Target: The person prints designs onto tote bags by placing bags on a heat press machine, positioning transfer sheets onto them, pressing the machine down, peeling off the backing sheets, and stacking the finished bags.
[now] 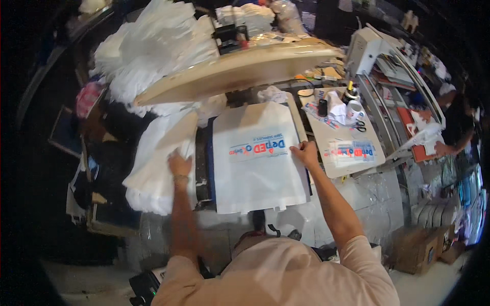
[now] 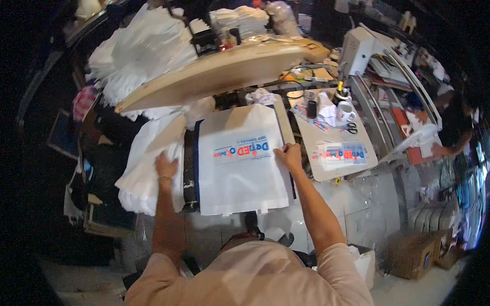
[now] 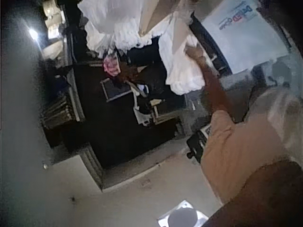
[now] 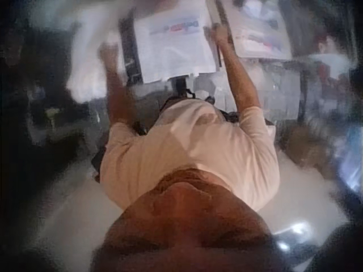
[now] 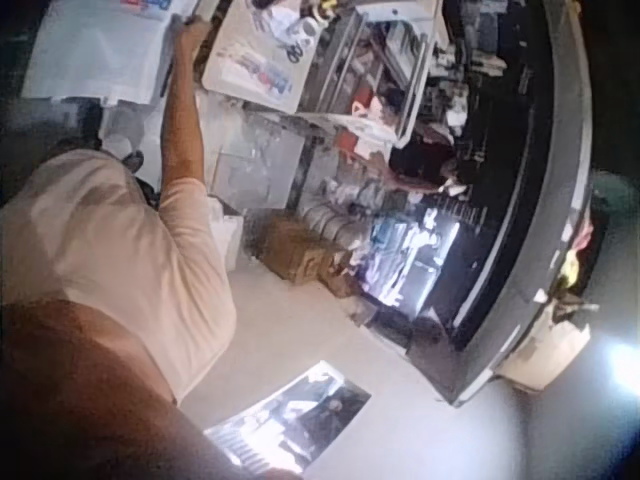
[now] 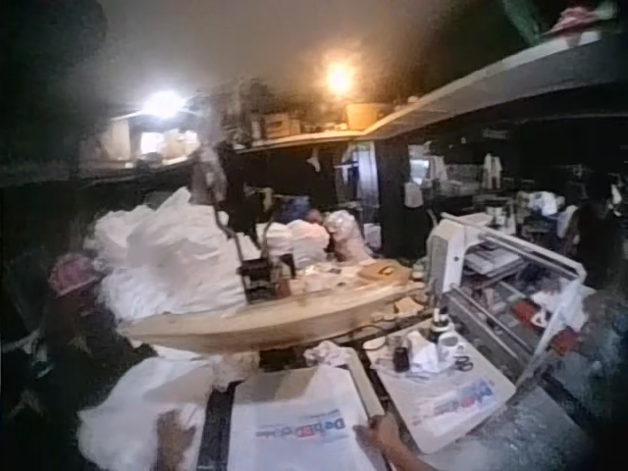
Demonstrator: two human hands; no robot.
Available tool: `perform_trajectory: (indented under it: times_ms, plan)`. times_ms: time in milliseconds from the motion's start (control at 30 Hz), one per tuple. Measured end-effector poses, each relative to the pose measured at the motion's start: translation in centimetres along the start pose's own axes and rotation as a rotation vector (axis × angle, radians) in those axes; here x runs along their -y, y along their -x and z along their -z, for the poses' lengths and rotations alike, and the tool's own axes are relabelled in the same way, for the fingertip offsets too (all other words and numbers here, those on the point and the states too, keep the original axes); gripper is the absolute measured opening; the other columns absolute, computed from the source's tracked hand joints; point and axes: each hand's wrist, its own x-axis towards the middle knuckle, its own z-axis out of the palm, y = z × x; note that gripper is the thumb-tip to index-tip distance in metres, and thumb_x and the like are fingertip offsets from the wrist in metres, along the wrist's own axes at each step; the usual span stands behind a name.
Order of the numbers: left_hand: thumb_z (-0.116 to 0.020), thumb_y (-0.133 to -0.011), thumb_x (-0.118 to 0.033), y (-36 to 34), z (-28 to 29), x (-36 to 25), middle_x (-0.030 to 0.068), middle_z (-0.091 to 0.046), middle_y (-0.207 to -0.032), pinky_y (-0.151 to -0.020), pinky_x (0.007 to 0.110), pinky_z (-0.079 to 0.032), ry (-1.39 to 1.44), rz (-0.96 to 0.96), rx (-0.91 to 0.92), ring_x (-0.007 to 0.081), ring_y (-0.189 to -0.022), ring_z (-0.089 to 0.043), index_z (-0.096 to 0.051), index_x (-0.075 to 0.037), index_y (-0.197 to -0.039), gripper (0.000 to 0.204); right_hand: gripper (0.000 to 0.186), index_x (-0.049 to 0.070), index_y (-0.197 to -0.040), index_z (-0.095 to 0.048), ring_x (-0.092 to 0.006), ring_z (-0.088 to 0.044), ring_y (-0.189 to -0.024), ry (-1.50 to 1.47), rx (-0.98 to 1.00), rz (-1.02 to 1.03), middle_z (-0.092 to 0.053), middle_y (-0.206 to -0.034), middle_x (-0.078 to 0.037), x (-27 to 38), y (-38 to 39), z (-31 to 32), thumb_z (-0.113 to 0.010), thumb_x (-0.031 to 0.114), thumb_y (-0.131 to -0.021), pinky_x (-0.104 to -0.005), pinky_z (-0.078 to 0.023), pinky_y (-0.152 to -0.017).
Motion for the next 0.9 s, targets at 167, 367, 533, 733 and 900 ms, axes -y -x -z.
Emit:
perform_trajectory:
  times_ms: [167, 367, 533, 733, 900]
  plan:
    - [-0.066, -0.087, -0.033, 0.2, -0.8, 10.6, 0.022, -0.07, -0.094, -0.08, 0.051, -0.054, -0.22, -0.093, 0.237, 0.0389, -0.09, -0.068, -0.067, -0.005, -0.105, 0.034, 0.027, 0.008, -0.086, -0.051, -0.0075, -0.043, -0.072, -0.617, 0.021, -0.103, -0.049, -0.077, 0.005, 1.2, 3.7, 2.2, -0.076, 0.017, -0.087, -0.0265, -0.036, -0.062]
    - [-0.081, -0.075, -0.026, -0.6, 4.8, 4.9, 0.0207, -0.071, -0.094, -0.076, 0.048, -0.051, -0.251, -0.227, 0.09, 0.0413, -0.088, -0.067, -0.069, 0.0, -0.087, 0.03, 0.024, 0.01, -0.092, -0.051, -0.0107, -0.051, -0.079, -0.885, -0.275, -0.217, -0.056, -0.086, 0.001, -8.7, 12.5, 16.1, -0.074, 0.006, -0.085, -0.0272, -0.043, -0.067]
    - [-0.068, -0.091, -0.014, -1.3, 7.5, 3.9, 0.03, -0.065, -0.111, -0.084, 0.045, -0.05, 0.038, -0.444, 0.148, 0.0432, -0.1, -0.065, -0.058, 0.014, -0.116, 0.038, 0.01, 0.005, -0.095, -0.064, -0.009, -0.051, -0.085, -0.598, -0.689, -0.232, -0.06, -0.089, -0.001, -22.0, 24.9, 24.2, -0.069, 0.001, -0.086, -0.0241, -0.042, -0.079]
    - [-0.059, -0.095, -0.012, 7.4, 10.4, -13.8, 0.0321, -0.059, -0.124, -0.1, 0.04, -0.043, 0.176, -0.543, 0.693, 0.0423, -0.112, -0.058, -0.047, 0.016, -0.132, 0.048, 0.057, 0.006, -0.137, -0.058, -0.0264, -0.052, -0.127, -0.417, -1.162, -0.657, -0.057, -0.139, -0.015, -29.8, 43.9, 26.6, -0.076, 0.003, -0.083, -0.0377, -0.038, -0.109]
    - [-0.056, -0.095, -0.015, 8.9, 4.8, -21.6, 0.0324, -0.06, -0.12, -0.1, 0.044, -0.04, 0.145, -0.656, 0.539, 0.047, -0.111, -0.056, -0.051, 0.013, -0.127, 0.043, 0.078, 0.014, -0.148, -0.038, -0.0323, -0.057, -0.119, -0.9, -1.719, -0.733, -0.053, -0.136, -0.02, -37.0, 58.3, 21.3, -0.064, -0.017, -0.08, -0.045, -0.051, -0.099]
